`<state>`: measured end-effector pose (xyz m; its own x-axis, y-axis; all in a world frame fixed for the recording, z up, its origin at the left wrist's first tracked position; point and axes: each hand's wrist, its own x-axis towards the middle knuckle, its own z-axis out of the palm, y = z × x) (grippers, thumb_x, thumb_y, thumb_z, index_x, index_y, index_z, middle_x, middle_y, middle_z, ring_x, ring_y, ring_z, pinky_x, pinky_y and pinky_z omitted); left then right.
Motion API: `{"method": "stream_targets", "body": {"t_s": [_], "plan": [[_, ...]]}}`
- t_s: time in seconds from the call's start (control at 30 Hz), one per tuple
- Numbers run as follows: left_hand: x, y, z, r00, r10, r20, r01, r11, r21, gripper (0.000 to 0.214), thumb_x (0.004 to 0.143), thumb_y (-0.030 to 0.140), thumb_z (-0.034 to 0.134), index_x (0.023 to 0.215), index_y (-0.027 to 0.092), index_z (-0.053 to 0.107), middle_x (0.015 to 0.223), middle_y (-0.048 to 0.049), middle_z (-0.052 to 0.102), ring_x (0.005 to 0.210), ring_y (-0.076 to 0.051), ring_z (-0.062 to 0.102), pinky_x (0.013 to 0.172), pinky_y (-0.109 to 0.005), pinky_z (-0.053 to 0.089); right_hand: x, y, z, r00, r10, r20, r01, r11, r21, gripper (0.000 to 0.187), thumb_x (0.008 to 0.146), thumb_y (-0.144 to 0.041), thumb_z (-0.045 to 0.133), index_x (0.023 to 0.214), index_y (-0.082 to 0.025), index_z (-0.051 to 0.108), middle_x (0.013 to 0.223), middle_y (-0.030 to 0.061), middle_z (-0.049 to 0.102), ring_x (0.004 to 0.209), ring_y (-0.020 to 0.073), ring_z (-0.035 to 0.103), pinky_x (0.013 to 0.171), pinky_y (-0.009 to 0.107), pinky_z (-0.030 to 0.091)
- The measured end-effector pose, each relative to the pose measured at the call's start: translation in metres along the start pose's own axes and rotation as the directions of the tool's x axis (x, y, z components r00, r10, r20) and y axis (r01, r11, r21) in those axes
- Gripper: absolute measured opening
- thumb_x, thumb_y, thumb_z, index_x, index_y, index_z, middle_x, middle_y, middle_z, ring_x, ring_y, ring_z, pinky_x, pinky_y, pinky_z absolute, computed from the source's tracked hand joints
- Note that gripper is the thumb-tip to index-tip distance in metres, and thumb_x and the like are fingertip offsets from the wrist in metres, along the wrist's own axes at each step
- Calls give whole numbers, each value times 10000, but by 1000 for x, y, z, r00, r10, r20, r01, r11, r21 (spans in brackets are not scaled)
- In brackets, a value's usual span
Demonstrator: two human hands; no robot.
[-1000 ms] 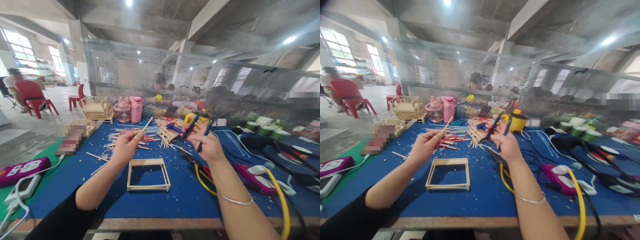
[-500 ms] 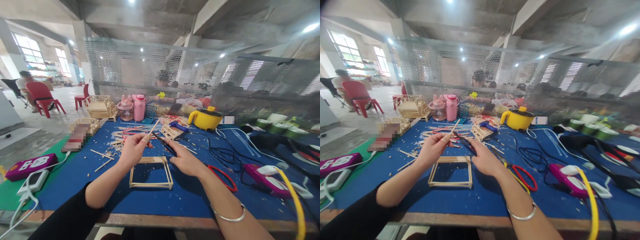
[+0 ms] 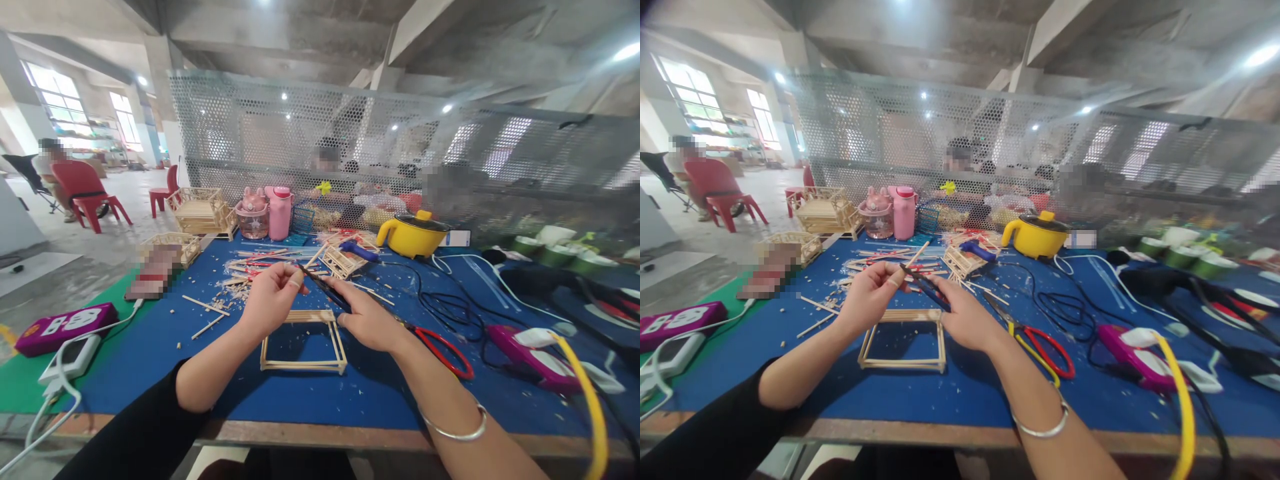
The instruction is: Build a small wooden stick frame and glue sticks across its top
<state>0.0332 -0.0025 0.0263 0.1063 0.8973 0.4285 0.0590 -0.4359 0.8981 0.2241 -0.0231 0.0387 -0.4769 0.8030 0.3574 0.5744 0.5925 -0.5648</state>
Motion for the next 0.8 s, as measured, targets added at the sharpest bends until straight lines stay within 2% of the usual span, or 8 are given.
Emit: {"method": "stream_targets", "body": {"t_s": [0.13,0.33,0.5,0.67,0.73,0.8], "plan": [[1,-2,-1,999,23,42,-24,999,35,177,843,321,516,763,172,567,680,-12,672,668,-139,622,687,-254,460,0,0,1,1000,20,-21,-20,1000,-10,677,655,-20,495,1304,-212,506,1318,53,571,1239,254,491,1066,430,361],[2,-3,-2,985,57,162,-75,992,104,235,866,384,483,822,171,571,743,-13,654,705,-136,592,664,-236,436,0,1,7,994,61,-89,-67,995,-74,603,650,-17,481,1221,-198,552,1225,86,623,1136,257,557,989,425,417],[2,-1,-3,989,-41,144,-10,942,336,436,881,511,402,657,174,565,530,31,512,499,-107,437,504,-231,314,2,5,21,993,46,-108,-70,973,-221,548,649,12,466,1157,-162,573,1110,106,658,1011,241,598,905,397,463],[2,10,-7,990,-38,133,-11,935,354,439,871,507,412,627,174,562,467,58,408,449,-93,333,476,-234,267,0,2,33,966,74,-249,-182,878,-443,674,644,51,430,1303,-84,470,1230,183,587,1155,269,522,981,419,408],[1,14,-8,989,-75,130,26,938,346,434,860,514,421,642,173,578,447,63,391,432,-94,318,456,-234,254,-1,-3,32,962,46,-270,-188,826,-531,647,678,51,423,1315,-62,462,1199,198,590,1130,273,525,960,406,413],[1,16,-8,980,-156,124,109,940,323,454,857,532,405,650,172,586,432,63,388,410,-95,314,435,-236,242,-1,-8,29,949,-2,-314,-212,734,-646,585,738,15,432,1315,-71,472,1125,202,603,1044,293,544,893,428,428]]}}
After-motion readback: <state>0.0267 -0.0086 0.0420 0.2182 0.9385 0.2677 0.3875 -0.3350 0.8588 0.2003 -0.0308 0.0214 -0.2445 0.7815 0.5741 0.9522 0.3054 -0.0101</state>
